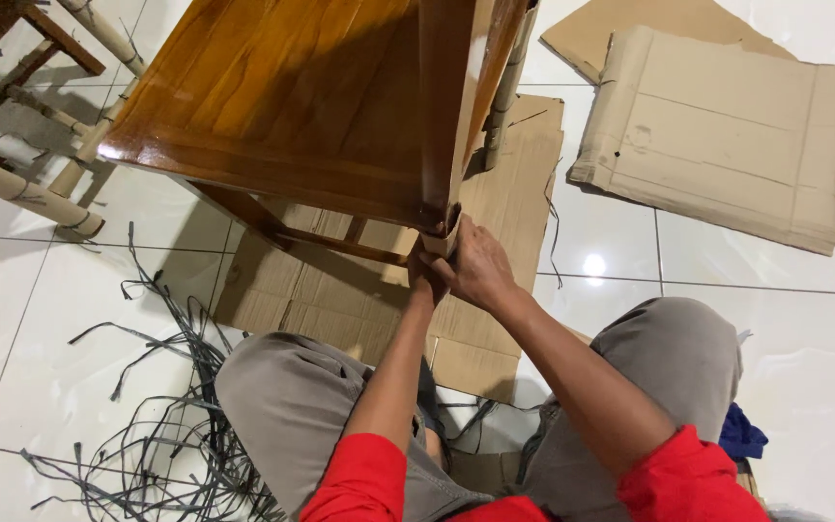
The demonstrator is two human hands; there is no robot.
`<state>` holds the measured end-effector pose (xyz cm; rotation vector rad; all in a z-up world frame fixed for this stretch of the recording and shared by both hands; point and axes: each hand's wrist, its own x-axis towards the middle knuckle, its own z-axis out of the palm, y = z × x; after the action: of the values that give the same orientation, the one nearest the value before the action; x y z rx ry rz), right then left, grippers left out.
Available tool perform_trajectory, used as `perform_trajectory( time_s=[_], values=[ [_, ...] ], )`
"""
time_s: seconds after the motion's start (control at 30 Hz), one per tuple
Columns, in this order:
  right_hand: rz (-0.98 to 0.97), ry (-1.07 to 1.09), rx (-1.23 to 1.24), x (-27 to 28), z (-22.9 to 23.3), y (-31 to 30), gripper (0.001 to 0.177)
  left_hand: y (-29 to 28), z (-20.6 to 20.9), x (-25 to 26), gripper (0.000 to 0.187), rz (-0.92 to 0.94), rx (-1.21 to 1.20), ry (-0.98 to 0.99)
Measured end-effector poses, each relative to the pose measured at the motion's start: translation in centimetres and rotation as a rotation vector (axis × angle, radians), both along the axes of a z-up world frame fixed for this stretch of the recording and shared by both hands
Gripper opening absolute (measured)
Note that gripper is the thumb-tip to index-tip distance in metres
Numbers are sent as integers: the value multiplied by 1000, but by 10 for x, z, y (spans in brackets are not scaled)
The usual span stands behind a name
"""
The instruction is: Securing a wooden table to cardboard packaging using plastic ties.
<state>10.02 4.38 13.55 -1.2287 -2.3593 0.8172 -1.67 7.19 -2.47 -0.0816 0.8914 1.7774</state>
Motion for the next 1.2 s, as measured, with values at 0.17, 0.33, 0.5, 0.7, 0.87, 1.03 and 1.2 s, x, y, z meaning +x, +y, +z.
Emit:
perform_trajectory(
  time_s=[0.17, 0.33, 0.5, 0.7, 0.87, 1.03, 1.2],
  values=[
    [2, -54, 106, -4, -33, 8, 55, -3, 10, -1, 48, -18, -12, 58],
    [-6, -58, 95, 0, -24, 0, 47, -21, 17, 1, 44, -39, -14, 110],
    [-28, -36, 40, -3, -21, 2, 48, -20, 26, 5, 38, -67, -25, 180],
    [-51, -82, 28, -5, -23, 3, 51, -25, 37, 3, 33, -96, -30, 244],
    [-86, -132, 24, -4, -37, 10, 57, -30, 50, 1, 30, -118, -33, 298],
    [-83, -183, 27, -4, -37, 10, 56, -35, 63, 6, 26, -126, -35, 345],
    [-98, -174, 62, -6, -25, 1, 62, -36, 76, 11, 23, -136, -34, 412]
  ],
)
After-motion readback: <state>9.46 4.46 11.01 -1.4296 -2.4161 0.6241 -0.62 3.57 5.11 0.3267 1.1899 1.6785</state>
